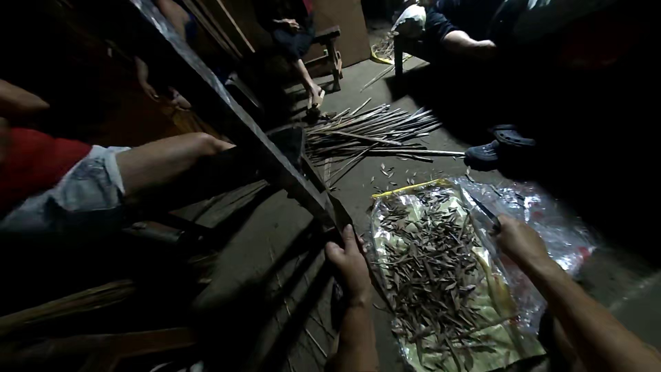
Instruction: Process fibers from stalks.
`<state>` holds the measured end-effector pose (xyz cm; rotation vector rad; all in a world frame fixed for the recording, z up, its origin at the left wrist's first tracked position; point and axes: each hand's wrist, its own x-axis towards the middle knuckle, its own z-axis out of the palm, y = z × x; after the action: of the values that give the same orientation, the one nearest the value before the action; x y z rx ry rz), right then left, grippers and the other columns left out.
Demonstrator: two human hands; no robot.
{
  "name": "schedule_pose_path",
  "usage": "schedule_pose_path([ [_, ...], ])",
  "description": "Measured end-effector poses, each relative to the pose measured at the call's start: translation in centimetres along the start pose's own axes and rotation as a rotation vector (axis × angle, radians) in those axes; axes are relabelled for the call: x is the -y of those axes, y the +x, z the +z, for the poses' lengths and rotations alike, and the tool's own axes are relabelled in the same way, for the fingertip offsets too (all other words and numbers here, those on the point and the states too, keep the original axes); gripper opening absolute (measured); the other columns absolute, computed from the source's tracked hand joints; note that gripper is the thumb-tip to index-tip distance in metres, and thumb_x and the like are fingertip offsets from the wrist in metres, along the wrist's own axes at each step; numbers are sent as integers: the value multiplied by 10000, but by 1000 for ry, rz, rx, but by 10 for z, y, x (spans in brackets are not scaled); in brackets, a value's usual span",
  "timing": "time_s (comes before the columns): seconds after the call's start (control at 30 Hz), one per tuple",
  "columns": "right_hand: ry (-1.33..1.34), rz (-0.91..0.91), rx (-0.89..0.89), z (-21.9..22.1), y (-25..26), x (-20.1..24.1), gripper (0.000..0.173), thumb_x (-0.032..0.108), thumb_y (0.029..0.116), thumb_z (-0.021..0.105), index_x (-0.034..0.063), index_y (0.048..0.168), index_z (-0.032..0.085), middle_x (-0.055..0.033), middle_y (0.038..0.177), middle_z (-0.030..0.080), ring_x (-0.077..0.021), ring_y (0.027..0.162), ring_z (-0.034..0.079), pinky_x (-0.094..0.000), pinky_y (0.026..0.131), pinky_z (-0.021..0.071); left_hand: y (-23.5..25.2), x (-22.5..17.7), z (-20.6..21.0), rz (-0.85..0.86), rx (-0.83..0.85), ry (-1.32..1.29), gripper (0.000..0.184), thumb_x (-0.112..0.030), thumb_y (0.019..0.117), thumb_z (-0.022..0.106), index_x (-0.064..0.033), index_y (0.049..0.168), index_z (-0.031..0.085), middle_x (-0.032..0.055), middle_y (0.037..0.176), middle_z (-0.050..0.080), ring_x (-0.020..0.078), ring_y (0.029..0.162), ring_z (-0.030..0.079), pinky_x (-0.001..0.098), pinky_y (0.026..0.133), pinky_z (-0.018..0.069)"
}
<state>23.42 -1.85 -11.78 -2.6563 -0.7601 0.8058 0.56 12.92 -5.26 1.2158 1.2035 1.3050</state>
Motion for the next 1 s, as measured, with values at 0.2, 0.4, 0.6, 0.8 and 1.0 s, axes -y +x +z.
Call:
schedule_pose_path([
  [0.2,308,-140,279,27,-10,10,614,338,972,704,-70,1380,494,-288,1226,625,-425,1115,624,-602,981,475,-24,6,11,-125,238,51,108,-23,1033,545,53,1109,551,9,729,593,30,525,584,184,497,535],
  [0.4,943,-474,508,20,-66,50,433,275,1073,360,38,1432,407,45,859,489,-5,618,464,-179,540,407,-47,12,28,-206,405,85,104,-5,1001,594,57,1084,607,27,786,635,38,567,608,195,533,547],
  [0.6,1016,-516,513,20,-76,49,379,250,1073,377,52,1393,419,66,838,485,21,595,439,-155,521,382,-59,21,39,-178,492,114,25,11,966,631,30,981,629,-1,749,638,14,608,614,178,582,541],
  [0.8,933,-620,282,23,-73,44,467,225,1073,383,-6,1475,442,44,815,496,-1,603,425,-189,547,396,-60,21,43,-182,507,97,37,17,962,624,7,927,619,-9,727,630,20,586,606,185,564,536],
  [1.0,1044,-560,296,22,-73,45,455,195,1078,396,3,1486,456,84,779,501,26,571,418,-163,518,389,-59,19,41,-185,523,88,45,27,957,616,1,925,633,-5,736,642,35,573,609,200,540,536],
])
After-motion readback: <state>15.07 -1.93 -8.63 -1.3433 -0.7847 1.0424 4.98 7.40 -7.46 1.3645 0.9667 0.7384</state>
